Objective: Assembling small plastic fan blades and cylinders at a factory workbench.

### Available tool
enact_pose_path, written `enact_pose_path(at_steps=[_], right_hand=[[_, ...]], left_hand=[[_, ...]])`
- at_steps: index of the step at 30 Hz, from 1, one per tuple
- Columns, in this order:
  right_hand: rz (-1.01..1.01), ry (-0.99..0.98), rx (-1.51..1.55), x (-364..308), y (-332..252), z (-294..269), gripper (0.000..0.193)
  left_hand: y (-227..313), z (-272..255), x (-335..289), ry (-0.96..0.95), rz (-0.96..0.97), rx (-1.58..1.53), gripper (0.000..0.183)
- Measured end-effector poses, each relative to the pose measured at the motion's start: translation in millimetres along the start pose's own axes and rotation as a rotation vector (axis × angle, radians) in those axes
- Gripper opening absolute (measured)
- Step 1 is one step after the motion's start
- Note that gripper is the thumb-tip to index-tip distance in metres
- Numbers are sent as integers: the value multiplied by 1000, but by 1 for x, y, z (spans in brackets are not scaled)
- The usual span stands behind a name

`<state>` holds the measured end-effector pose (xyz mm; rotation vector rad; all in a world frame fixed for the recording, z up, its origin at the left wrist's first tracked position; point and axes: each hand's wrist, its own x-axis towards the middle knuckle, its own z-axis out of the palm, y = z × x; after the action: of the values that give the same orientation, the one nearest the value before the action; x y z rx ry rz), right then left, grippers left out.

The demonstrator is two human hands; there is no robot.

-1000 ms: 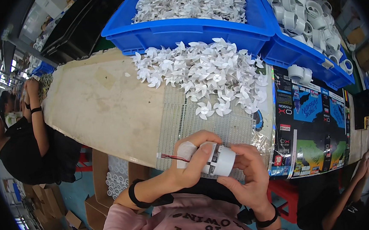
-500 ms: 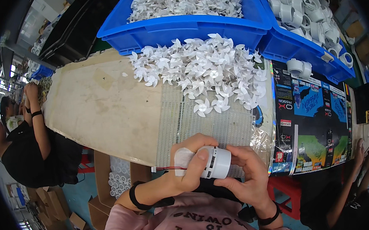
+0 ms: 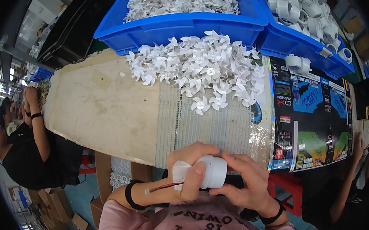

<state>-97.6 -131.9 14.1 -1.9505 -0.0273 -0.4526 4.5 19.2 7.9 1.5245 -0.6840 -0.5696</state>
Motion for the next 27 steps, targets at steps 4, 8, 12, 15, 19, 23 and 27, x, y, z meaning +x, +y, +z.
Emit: enact_pose_path(at_steps=[4, 8, 12, 15, 19, 23, 27], right_hand=[[-42, 34, -21, 4, -1, 6, 65], [-10, 65, -142, 11, 17, 13, 71], [-89, 241, -341, 10, 32, 31, 69], [-152, 322, -391, 9, 34, 33, 65], [-107, 253, -309, 9, 25, 18, 61], [-98, 168, -258, 9, 13, 23, 64], [-110, 188, -299, 6, 9, 28, 59]], left_hand=[[-2, -8, 10, -11, 214, 70, 37], [-14, -1, 25, 109, -47, -45, 36], [-10, 17, 35, 324, -390, -499, 37], [-16, 21, 27, 310, -416, -548, 40], [-26, 5, 27, 203, 206, -75, 48], [-18, -12, 35, -8, 343, 8, 44], [-12, -8, 31, 42, 292, 22, 38]])
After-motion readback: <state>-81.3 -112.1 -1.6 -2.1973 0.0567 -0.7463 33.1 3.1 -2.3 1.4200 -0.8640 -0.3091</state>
